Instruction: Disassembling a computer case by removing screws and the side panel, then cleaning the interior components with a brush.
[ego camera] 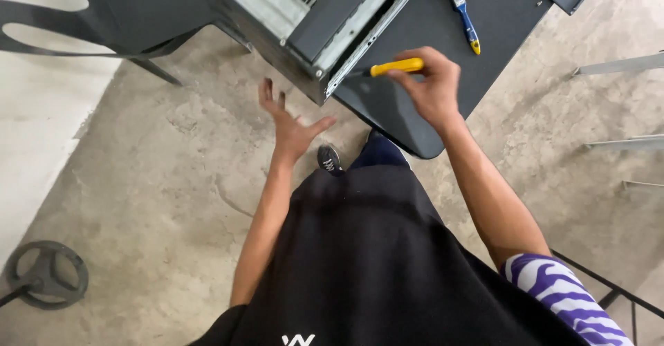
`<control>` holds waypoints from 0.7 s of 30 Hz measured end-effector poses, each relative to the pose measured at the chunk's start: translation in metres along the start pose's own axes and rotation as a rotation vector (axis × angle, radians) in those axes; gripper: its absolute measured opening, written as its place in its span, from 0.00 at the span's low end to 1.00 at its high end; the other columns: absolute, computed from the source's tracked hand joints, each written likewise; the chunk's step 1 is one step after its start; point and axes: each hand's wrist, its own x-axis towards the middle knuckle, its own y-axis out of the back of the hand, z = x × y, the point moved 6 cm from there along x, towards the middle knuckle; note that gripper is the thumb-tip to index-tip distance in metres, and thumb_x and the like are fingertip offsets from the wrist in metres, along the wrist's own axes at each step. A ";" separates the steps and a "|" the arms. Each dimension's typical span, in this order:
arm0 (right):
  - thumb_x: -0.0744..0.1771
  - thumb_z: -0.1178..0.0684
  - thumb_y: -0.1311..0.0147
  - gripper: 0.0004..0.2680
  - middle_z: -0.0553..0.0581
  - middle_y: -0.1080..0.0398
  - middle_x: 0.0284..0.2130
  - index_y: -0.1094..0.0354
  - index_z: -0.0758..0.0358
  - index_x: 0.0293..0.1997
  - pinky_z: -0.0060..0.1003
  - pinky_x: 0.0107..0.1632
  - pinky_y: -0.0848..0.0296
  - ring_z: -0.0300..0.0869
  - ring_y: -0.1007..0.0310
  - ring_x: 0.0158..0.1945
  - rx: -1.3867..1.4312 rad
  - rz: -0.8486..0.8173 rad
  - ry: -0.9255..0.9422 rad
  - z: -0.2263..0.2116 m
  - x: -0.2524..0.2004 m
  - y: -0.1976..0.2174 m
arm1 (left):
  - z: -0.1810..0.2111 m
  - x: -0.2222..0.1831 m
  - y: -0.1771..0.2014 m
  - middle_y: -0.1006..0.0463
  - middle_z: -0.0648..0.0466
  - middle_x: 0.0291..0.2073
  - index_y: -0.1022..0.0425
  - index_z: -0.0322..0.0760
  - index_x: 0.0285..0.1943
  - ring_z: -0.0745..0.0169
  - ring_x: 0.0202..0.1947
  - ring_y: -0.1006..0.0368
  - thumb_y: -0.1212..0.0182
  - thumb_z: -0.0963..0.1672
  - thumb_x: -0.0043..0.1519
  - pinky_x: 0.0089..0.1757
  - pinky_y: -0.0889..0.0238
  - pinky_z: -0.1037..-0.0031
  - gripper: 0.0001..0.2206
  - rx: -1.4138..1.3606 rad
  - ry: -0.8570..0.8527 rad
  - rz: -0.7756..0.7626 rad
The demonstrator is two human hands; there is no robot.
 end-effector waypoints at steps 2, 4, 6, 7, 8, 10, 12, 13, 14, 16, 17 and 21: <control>0.65 0.57 0.28 0.08 0.68 0.24 0.34 0.23 0.67 0.43 0.44 0.41 0.22 0.61 0.20 0.38 -0.142 -0.235 0.183 -0.029 0.002 -0.037 | 0.023 0.015 -0.008 0.78 0.27 0.76 0.82 0.30 0.78 0.18 0.77 0.79 0.05 0.45 0.36 0.69 0.63 0.33 0.77 0.020 -0.186 0.037; 0.65 0.56 0.28 0.08 0.67 0.24 0.32 0.23 0.67 0.42 0.43 0.40 0.21 0.59 0.20 0.36 -0.139 -0.284 0.194 -0.016 0.004 -0.059 | -0.012 0.032 -0.021 0.79 0.28 0.76 0.84 0.35 0.80 0.21 0.77 0.80 0.06 0.40 0.34 0.68 0.57 0.34 0.78 -0.029 -0.152 0.046; 0.65 0.55 0.27 0.09 0.66 0.24 0.31 0.23 0.67 0.42 0.42 0.40 0.21 0.56 0.20 0.34 -0.134 -0.332 0.196 -0.003 0.003 -0.077 | -0.036 0.040 -0.028 0.81 0.29 0.77 0.85 0.40 0.82 0.23 0.77 0.81 0.07 0.35 0.33 0.67 0.51 0.35 0.80 -0.073 -0.112 0.052; 0.65 0.55 0.28 0.09 0.65 0.24 0.30 0.23 0.67 0.42 0.41 0.39 0.21 0.56 0.19 0.34 -0.134 -0.362 0.205 0.002 0.003 -0.083 | -0.041 0.041 -0.027 0.76 0.31 0.78 0.81 0.45 0.83 0.23 0.78 0.76 0.12 0.35 0.38 0.64 0.44 0.37 0.74 -0.068 -0.104 0.115; 0.66 0.54 0.29 0.08 0.64 0.24 0.30 0.23 0.66 0.43 0.40 0.38 0.21 0.55 0.19 0.33 -0.134 -0.389 0.209 0.007 0.001 -0.089 | -0.047 0.040 -0.026 0.70 0.33 0.79 0.77 0.51 0.84 0.24 0.78 0.72 0.17 0.34 0.43 0.60 0.36 0.39 0.69 -0.063 -0.092 0.174; 0.66 0.55 0.30 0.08 0.65 0.25 0.30 0.24 0.68 0.43 0.41 0.38 0.21 0.57 0.19 0.33 -0.130 -0.409 0.216 0.003 0.002 -0.092 | -0.041 0.033 -0.030 0.69 0.31 0.79 0.77 0.52 0.84 0.19 0.76 0.66 0.20 0.33 0.46 0.58 0.32 0.43 0.66 -0.058 -0.051 0.180; 0.67 0.57 0.31 0.08 0.67 0.25 0.30 0.25 0.71 0.43 0.43 0.38 0.21 0.58 0.19 0.33 -0.125 -0.430 0.228 -0.001 0.005 -0.095 | -0.044 0.031 -0.032 0.68 0.29 0.79 0.76 0.53 0.84 0.14 0.74 0.60 0.24 0.32 0.49 0.56 0.27 0.47 0.64 -0.053 -0.014 0.189; 0.67 0.56 0.31 0.09 0.68 0.26 0.29 0.26 0.72 0.42 0.44 0.38 0.21 0.59 0.20 0.32 -0.154 -0.457 0.255 -0.002 0.006 -0.097 | -0.056 0.031 -0.034 0.58 0.21 0.73 0.79 0.60 0.82 0.14 0.62 0.44 0.27 0.32 0.53 0.50 0.22 0.53 0.62 -0.052 0.063 0.172; 0.67 0.55 0.31 0.10 0.69 0.27 0.28 0.27 0.73 0.40 0.45 0.37 0.21 0.60 0.21 0.31 -0.182 -0.483 0.282 -0.003 0.007 -0.099 | -0.067 0.030 -0.035 0.48 0.12 0.67 0.82 0.67 0.80 0.15 0.50 0.27 0.31 0.32 0.57 0.43 0.16 0.58 0.60 -0.050 0.139 0.155; 0.67 0.55 0.31 0.10 0.69 0.27 0.28 0.27 0.74 0.40 0.45 0.38 0.21 0.61 0.21 0.31 -0.193 -0.496 0.286 -0.005 0.008 -0.100 | -0.081 0.026 -0.043 0.43 0.16 0.65 0.83 0.63 0.80 0.28 0.47 0.22 0.36 0.33 0.61 0.41 0.16 0.64 0.56 -0.108 0.212 0.148; 0.68 0.55 0.30 0.10 0.69 0.26 0.29 0.27 0.74 0.40 0.45 0.38 0.21 0.61 0.21 0.32 -0.205 -0.507 0.289 -0.006 0.008 -0.100 | -0.091 0.024 -0.048 0.37 0.19 0.63 0.84 0.60 0.80 0.41 0.45 0.17 0.41 0.34 0.64 0.38 0.16 0.70 0.51 -0.164 0.283 0.140; 0.68 0.54 0.31 0.10 0.68 0.25 0.30 0.27 0.72 0.42 0.46 0.38 0.21 0.61 0.21 0.33 -0.187 -0.516 0.306 -0.013 0.010 -0.101 | -0.149 0.037 -0.047 0.18 0.39 0.45 0.71 0.42 0.81 0.53 0.30 0.16 0.33 0.41 0.62 0.32 0.19 0.71 0.47 0.016 0.239 0.146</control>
